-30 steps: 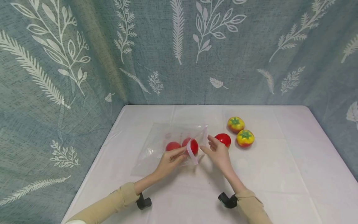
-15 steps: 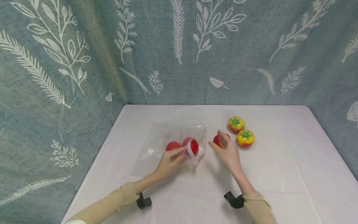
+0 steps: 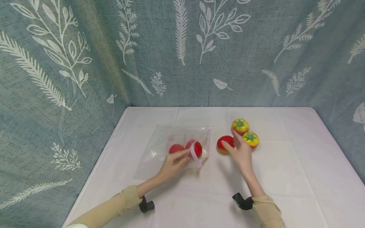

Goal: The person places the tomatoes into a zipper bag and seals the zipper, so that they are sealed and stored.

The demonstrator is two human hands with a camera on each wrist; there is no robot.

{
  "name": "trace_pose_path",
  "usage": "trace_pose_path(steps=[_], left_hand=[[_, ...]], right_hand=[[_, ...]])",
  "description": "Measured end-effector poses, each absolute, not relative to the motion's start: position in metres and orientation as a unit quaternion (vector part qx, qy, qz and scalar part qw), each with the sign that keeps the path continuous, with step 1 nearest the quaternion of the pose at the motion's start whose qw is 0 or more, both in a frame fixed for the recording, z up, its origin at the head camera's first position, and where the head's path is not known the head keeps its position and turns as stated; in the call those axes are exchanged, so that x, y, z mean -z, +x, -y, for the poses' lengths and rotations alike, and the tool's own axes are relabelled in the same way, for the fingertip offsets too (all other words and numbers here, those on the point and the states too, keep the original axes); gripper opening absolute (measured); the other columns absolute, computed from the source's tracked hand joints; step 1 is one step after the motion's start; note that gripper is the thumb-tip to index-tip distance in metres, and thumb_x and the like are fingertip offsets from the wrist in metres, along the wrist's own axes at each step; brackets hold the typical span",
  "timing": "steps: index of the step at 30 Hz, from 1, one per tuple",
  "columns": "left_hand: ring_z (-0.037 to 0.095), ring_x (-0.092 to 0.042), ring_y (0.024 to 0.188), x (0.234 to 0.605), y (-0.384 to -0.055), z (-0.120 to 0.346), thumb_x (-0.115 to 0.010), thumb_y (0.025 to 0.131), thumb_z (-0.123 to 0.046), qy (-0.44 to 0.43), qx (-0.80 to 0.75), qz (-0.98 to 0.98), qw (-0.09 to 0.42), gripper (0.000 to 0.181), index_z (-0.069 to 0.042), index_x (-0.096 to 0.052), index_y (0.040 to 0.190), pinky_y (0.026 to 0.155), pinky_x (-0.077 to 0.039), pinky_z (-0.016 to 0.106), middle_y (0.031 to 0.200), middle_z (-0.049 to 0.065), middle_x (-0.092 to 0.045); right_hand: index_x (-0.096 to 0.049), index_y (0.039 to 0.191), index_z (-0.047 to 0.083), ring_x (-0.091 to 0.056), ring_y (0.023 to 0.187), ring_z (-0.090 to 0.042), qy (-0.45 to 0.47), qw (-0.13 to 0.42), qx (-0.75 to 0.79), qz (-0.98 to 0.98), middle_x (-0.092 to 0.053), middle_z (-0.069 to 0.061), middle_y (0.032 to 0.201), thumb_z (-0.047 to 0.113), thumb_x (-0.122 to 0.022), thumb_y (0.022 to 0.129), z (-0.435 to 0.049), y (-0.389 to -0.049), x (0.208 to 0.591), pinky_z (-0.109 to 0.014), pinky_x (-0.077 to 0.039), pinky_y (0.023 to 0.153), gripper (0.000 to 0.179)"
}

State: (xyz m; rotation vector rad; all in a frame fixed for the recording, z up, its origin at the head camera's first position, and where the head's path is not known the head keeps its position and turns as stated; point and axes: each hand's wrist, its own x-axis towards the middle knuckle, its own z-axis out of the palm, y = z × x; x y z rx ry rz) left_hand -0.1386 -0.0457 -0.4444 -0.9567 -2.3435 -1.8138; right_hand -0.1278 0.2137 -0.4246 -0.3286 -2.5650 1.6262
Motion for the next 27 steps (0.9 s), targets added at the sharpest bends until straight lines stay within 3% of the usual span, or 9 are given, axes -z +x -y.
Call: trace_pose_path(steps=[5, 12, 20, 27], left_hand=[[0.039, -0.062, 0.107, 0.445, -0.139, 0.046, -0.064, 0.083, 0.010, -0.308, 0.579, 0.755, 0.013, 0.036, 0.014, -0.059, 0.118, 0.086, -0.056, 0.033, 0.118, 0.028, -0.062], [0.036, -0.062, 0.109, 0.474, -0.150, 0.045, -0.064, 0.084, 0.007, -0.299, 0.580, 0.757, 0.012, 0.037, 0.011, -0.059, 0.121, 0.086, -0.056, 0.033, 0.121, 0.024, -0.062], [0.031, -0.064, 0.109, 0.478, -0.152, 0.046, -0.066, 0.086, -0.002, -0.301, 0.591, 0.748, 0.003, 0.038, 0.005, -0.060, 0.123, 0.086, -0.056, 0.027, 0.123, 0.021, -0.063], [0.031, -0.063, 0.110, 0.479, -0.152, 0.046, -0.066, 0.087, -0.004, -0.301, 0.591, 0.748, -0.002, 0.038, 0.004, -0.060, 0.124, 0.087, -0.055, 0.027, 0.124, 0.020, -0.062]], right_hand=[[-0.030, 0.148, 0.005, -0.033, 0.141, -0.033, -0.124, 0.043, -0.537, 0.834, -0.034, -0.016, 0.152, 0.036, -0.062, 0.091, -0.217, -0.132, 0.431, -0.043, -0.036, 0.110, 0.072], [-0.025, 0.149, 0.005, -0.029, 0.141, -0.036, -0.142, 0.019, -0.527, 0.838, -0.029, -0.017, 0.154, 0.035, -0.062, 0.091, -0.219, -0.140, 0.444, -0.047, -0.034, 0.112, 0.075], [-0.023, 0.149, 0.000, -0.026, 0.141, -0.041, -0.145, 0.002, -0.513, 0.846, -0.025, -0.020, 0.155, 0.032, -0.062, 0.092, -0.219, -0.145, 0.458, -0.050, -0.030, 0.114, 0.076], [-0.022, 0.150, 0.004, -0.027, 0.140, -0.041, -0.145, 0.000, -0.502, 0.853, -0.025, -0.019, 0.155, 0.033, -0.062, 0.091, -0.217, -0.147, 0.466, -0.054, -0.033, 0.112, 0.077]])
